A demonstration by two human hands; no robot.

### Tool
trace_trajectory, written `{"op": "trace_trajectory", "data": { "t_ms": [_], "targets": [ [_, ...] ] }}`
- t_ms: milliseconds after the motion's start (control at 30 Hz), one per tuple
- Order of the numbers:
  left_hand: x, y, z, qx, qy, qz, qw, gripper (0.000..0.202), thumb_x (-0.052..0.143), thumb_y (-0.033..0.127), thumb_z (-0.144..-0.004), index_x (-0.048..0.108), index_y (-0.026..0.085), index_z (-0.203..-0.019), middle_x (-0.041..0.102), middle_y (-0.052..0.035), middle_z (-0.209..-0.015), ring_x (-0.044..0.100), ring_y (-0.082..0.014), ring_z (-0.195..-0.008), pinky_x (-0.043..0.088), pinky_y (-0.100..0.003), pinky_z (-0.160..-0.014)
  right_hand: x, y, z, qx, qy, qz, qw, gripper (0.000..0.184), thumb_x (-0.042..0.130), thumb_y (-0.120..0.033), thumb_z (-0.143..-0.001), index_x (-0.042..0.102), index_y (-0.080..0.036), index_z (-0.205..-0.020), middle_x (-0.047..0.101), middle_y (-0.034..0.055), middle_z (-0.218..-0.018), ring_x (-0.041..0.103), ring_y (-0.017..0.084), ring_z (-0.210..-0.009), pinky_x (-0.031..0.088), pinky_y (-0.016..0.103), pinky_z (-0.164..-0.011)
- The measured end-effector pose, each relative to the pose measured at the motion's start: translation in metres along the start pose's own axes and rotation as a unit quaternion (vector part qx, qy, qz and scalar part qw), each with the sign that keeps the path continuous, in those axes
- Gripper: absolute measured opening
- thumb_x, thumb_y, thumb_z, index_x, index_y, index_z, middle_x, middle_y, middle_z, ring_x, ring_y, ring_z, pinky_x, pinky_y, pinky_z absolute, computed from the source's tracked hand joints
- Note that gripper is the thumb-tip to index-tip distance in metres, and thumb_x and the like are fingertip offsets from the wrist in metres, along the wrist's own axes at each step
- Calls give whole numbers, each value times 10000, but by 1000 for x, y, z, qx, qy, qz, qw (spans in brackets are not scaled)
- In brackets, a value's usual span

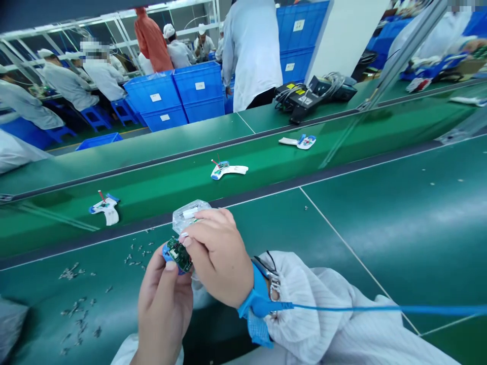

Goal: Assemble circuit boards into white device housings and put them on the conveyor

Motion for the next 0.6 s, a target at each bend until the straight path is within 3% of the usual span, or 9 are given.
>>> {"op": "trace_trajectory", "data": {
  "t_ms": [67,233,433,600],
  "targets": [
    [-3,2,0,18,-11,-33,999,232,657,325,-784,661,246,-1003,695,-25,-979,648,-134,-870,519,-183,-733,-5,0,-2,4,-8,-36,999,211,446,-147,-872,570,-185,-705,631,-1,-713,536,158,-914,361,328,-876],
    [-8,8,6,78,-34,-151,985,305,645,305,-796,630,229,-1091,676,-48,-1065,636,-178,-938,517,-233,-769,-22,0,-13,-4,-126,-78,989,262,447,-174,-867,528,-171,-617,532,2,-628,474,133,-732,369,291,-753],
    [-4,18,20,46,-25,-167,985,340,624,398,-801,618,286,-1122,670,-25,-1053,629,-164,-926,506,-225,-779,-34,-6,-21,-80,-228,-38,970,242,475,-130,-794,511,-153,-556,464,-10,-609,404,107,-646,310,298,-717],
    [-4,25,21,60,-103,-211,970,346,600,389,-816,616,289,-1146,679,-35,-921,636,-173,-790,527,-260,-699,-37,-11,-23,-116,-277,-6,954,250,430,-127,-761,512,-147,-526,424,-5,-550,343,108,-597,282,299,-658]
  ]
}}
Point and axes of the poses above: each hand's wrist, its own z-axis away from the middle knuckle, its own x-axis out of the palm, y = z × x, the point moved 1 cm from there along -z, towards the middle knuckle
